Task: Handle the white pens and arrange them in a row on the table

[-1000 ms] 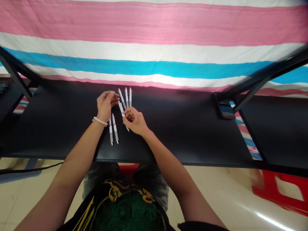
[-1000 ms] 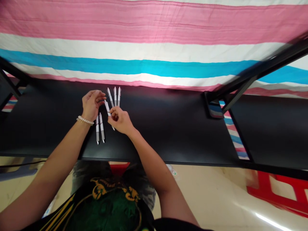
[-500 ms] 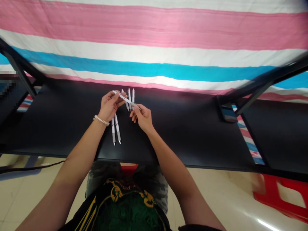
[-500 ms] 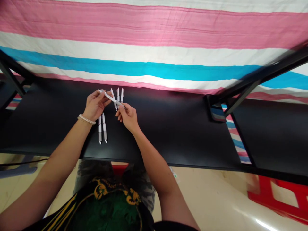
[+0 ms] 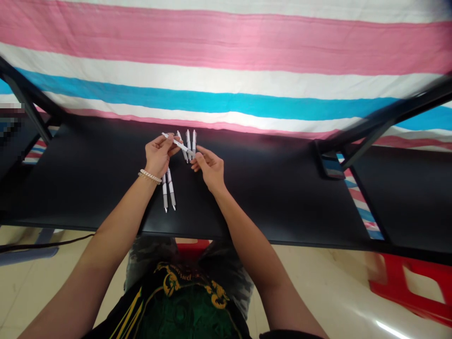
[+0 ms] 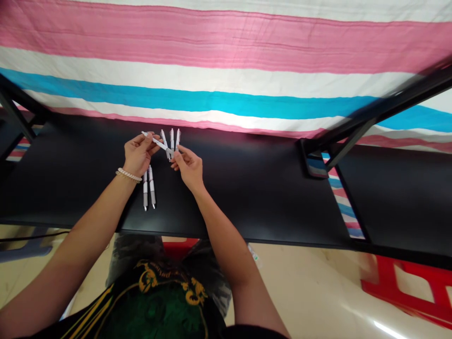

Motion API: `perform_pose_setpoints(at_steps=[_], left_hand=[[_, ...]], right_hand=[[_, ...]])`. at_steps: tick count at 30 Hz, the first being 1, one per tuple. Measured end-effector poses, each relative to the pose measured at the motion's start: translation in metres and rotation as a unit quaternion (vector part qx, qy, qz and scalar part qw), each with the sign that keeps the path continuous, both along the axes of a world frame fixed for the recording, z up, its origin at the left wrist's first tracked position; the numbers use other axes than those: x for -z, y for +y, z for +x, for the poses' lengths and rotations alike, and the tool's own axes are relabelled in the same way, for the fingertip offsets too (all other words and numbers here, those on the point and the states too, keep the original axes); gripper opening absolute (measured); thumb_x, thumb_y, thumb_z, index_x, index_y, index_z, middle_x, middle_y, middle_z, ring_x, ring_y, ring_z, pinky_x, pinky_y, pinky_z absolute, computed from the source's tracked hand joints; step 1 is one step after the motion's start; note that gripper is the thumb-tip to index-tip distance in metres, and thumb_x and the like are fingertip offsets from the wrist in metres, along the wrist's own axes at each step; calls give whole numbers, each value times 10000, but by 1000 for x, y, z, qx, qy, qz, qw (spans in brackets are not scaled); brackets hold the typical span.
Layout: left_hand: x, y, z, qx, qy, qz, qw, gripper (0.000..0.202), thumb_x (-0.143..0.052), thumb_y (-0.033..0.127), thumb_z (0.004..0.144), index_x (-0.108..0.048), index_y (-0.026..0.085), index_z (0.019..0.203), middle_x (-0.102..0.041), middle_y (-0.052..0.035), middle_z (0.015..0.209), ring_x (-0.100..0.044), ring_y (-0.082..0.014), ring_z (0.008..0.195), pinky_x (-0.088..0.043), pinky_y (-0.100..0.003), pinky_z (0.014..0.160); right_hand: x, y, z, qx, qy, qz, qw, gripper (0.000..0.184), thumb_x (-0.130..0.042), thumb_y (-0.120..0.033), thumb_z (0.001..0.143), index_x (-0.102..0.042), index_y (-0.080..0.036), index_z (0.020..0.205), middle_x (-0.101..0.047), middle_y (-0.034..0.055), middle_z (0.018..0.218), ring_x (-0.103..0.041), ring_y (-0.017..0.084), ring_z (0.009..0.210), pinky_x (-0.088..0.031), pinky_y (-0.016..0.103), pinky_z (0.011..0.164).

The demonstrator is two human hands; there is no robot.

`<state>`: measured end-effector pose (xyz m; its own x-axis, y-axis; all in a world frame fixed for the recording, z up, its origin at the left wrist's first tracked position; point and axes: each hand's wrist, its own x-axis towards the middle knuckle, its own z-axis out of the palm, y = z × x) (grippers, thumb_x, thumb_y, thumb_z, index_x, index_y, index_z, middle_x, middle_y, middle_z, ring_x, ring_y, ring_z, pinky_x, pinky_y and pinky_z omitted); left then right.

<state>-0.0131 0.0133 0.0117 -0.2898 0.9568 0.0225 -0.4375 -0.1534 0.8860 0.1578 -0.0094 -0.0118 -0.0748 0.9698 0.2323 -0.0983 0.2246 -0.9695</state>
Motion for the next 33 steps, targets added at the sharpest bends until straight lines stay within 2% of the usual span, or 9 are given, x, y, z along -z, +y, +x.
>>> perform_pose_setpoints(at_steps=[3, 7, 12, 15, 18, 20, 23, 28, 33], left_hand=[[0, 0, 0, 1, 2, -3, 1000, 302, -868, 403, 767, -742, 160, 895, -779, -93, 946, -766, -198, 892, -633, -336, 844], [0, 0, 1, 3, 0, 1, 1000, 312, -879, 403, 752, -741, 156, 885, -779, -92, 944, -766, -200, 880, -634, -329, 825], [1, 1, 1, 8, 12, -5, 1000, 335, -878, 419, 749, -734, 158, 901, -782, -102, 967, -762, -207, 894, -628, -340, 834], [3, 1, 1, 16, 13, -7, 1000, 339, -876, 417, 753, -730, 153, 907, -779, -109, 975, -762, -211, 908, -622, -340, 841], [4, 1, 2, 17, 9, -1, 1000, 341, -877, 412, 753, -733, 148, 914, -777, -110, 971, -762, -205, 899, -620, -336, 838], [4, 0, 3, 20, 7, 5, 1000, 335, -878, 407, 753, -736, 146, 905, -776, -106, 959, -761, -194, 880, -620, -329, 835], [3, -2, 6, 32, 12, 2, 999, 335, -882, 407, 744, -733, 142, 886, -775, -105, 938, -760, -186, 853, -621, -316, 818], [-1, -5, 9, 54, 38, -10, 998, 374, -895, 422, 722, -731, 135, 896, -777, -110, 917, -761, -192, 842, -627, -326, 808], [0, -5, 11, 27, 51, -7, 998, 378, -891, 441, 722, -727, 142, 888, -781, -108, 920, -764, -192, 836, -629, -315, 796]], right_hand=[[0, 2, 1, 7, 9, 32, 999, 284, -797, -511, 806, -806, -248, 911, -709, 50, 961, -685, 175, 860, -601, 331, 772], [1, 1, 1, -7, 26, 3, 1000, 362, -773, -531, 825, -782, -257, 1061, -702, 49, 975, -680, 163, 825, -607, 328, 741], [4, 2, 0, 16, 26, 31, 999, 375, -844, -538, 741, -788, -259, 984, -687, 63, 1099, -682, 187, 959, -605, 336, 832], [6, 3, 1, -5, 35, -10, 999, 418, -730, -584, 847, -762, -253, 1100, -709, 49, 955, -681, 160, 798, -612, 333, 740], [7, 4, 3, 13, 21, 28, 999, 382, -799, -574, 781, -774, -235, 955, -703, 63, 1021, -691, 177, 893, -608, 348, 832], [6, 4, 3, 16, 26, 34, 999, 477, -842, -572, 728, -751, -247, 1065, -691, 69, 1109, -695, 182, 956, -605, 344, 872], [4, 3, 1, -20, 33, -21, 999, 625, -738, -622, 820, -640, -232, 1298, -719, 50, 971, -698, 152, 800, -615, 308, 739], [4, -2, -3, -20, -36, -10, 999, 461, -644, -564, 914, -720, -197, 1182, -720, 32, 863, -641, 117, 635, -551, 257, 587], [3, -4, -3, 59, -136, 87, 985, 266, -623, -370, 964, -779, -241, 1137, -717, 28, 872, -662, 147, 744, -554, 302, 744]])
